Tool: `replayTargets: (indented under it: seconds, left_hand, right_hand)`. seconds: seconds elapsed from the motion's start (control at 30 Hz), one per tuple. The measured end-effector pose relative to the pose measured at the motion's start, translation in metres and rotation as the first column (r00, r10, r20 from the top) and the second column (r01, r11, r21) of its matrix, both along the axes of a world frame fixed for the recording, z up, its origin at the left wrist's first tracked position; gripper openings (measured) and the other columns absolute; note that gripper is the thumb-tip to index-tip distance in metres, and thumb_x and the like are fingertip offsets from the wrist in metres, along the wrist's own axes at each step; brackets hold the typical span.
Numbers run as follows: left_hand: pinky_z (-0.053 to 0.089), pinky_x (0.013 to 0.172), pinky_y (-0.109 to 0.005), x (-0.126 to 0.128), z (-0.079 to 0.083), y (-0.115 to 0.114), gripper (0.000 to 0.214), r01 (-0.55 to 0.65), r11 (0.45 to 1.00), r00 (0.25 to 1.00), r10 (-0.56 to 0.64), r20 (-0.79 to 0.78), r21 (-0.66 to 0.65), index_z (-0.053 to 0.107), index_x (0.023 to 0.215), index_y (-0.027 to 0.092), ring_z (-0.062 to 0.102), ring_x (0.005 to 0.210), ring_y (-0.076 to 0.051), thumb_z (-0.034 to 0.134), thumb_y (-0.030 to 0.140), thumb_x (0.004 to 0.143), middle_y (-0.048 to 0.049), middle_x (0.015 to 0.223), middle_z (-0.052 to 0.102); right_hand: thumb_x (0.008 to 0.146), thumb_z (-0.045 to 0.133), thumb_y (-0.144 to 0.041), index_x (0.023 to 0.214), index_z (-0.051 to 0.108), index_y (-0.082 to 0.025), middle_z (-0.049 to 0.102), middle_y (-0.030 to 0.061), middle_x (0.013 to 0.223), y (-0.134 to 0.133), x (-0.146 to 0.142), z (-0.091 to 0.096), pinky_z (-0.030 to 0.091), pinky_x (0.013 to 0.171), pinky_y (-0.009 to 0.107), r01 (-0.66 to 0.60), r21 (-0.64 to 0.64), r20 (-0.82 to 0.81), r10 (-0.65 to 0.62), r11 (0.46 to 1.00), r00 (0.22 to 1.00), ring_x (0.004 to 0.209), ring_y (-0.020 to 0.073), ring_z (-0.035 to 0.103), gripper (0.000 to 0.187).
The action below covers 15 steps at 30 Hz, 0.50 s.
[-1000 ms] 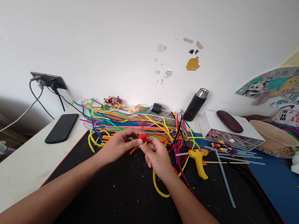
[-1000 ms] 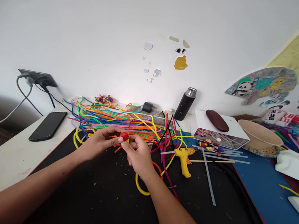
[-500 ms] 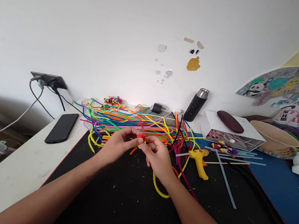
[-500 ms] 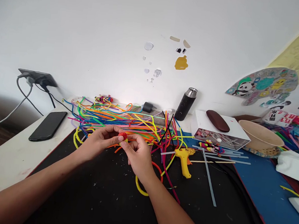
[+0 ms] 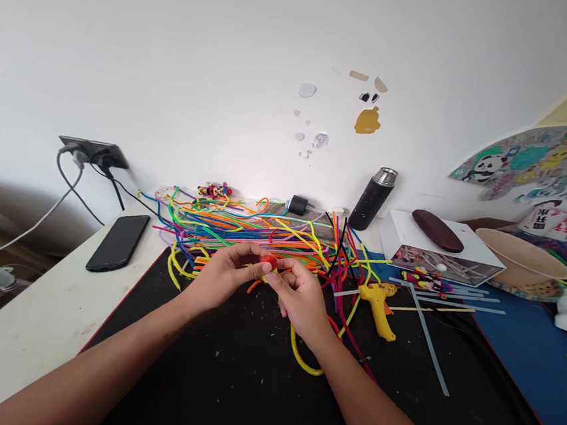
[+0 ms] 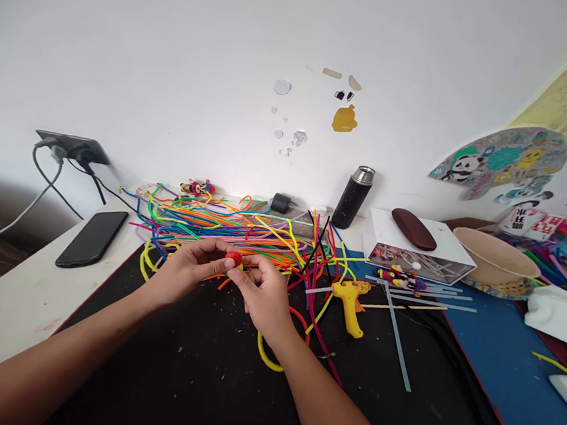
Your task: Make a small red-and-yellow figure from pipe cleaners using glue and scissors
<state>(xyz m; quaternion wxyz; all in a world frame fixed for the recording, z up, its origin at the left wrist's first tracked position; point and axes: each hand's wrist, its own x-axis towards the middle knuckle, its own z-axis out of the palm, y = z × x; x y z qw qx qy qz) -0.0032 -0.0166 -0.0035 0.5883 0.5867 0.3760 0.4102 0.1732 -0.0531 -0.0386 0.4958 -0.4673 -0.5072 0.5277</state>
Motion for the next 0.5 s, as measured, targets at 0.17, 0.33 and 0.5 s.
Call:
replayTargets:
  seconds: [0.17,0.33,0.5]
  left_hand:
    - [0.052,0.069,-0.028,-0.001,-0.0024,0.0013,0.04,-0.002,1.0,1.0,0.002,-0.012,0.015,0.074,0.093,0.016,0.066,0.077,-0.018,0.09,0.048,0.075,-0.0038,0.085,0.073]
    - [0.053,0.068,-0.028,-0.001,-0.0049,0.0017,0.042,-0.016,1.0,1.0,0.016,-0.024,0.005,0.074,0.093,0.017,0.066,0.076,-0.018,0.09,0.049,0.073,-0.0038,0.085,0.073]
    - [0.053,0.073,-0.029,0.0014,-0.0023,-0.0003,0.039,-0.016,1.0,1.0,0.016,0.008,-0.008,0.072,0.091,0.017,0.066,0.079,-0.018,0.09,0.047,0.075,-0.0025,0.086,0.072]
  right_hand:
    - [0.086,0.075,-0.058,0.094,0.067,-0.021,0.044,-0.011,0.046,0.0008,0.0004,-0.0005,0.027,0.038,0.023,0.006,0.019,0.014,-0.007,1.0,1.0,0.034,0.0082,0.036,0.039]
    - [0.084,0.075,-0.061,0.092,0.061,-0.022,0.043,-0.0123,0.046,0.0015,-0.0028,-0.0007,0.026,0.036,0.023,-0.01,-0.009,-0.025,0.01,1.0,1.0,0.033,0.0084,0.035,0.042]
    - [0.085,0.075,-0.058,0.098,0.059,-0.022,0.044,-0.0131,0.048,0.0001,-0.0044,-0.0003,0.028,0.037,0.022,-0.011,-0.012,-0.073,0.01,1.0,0.997,0.034,0.0082,0.037,0.041]
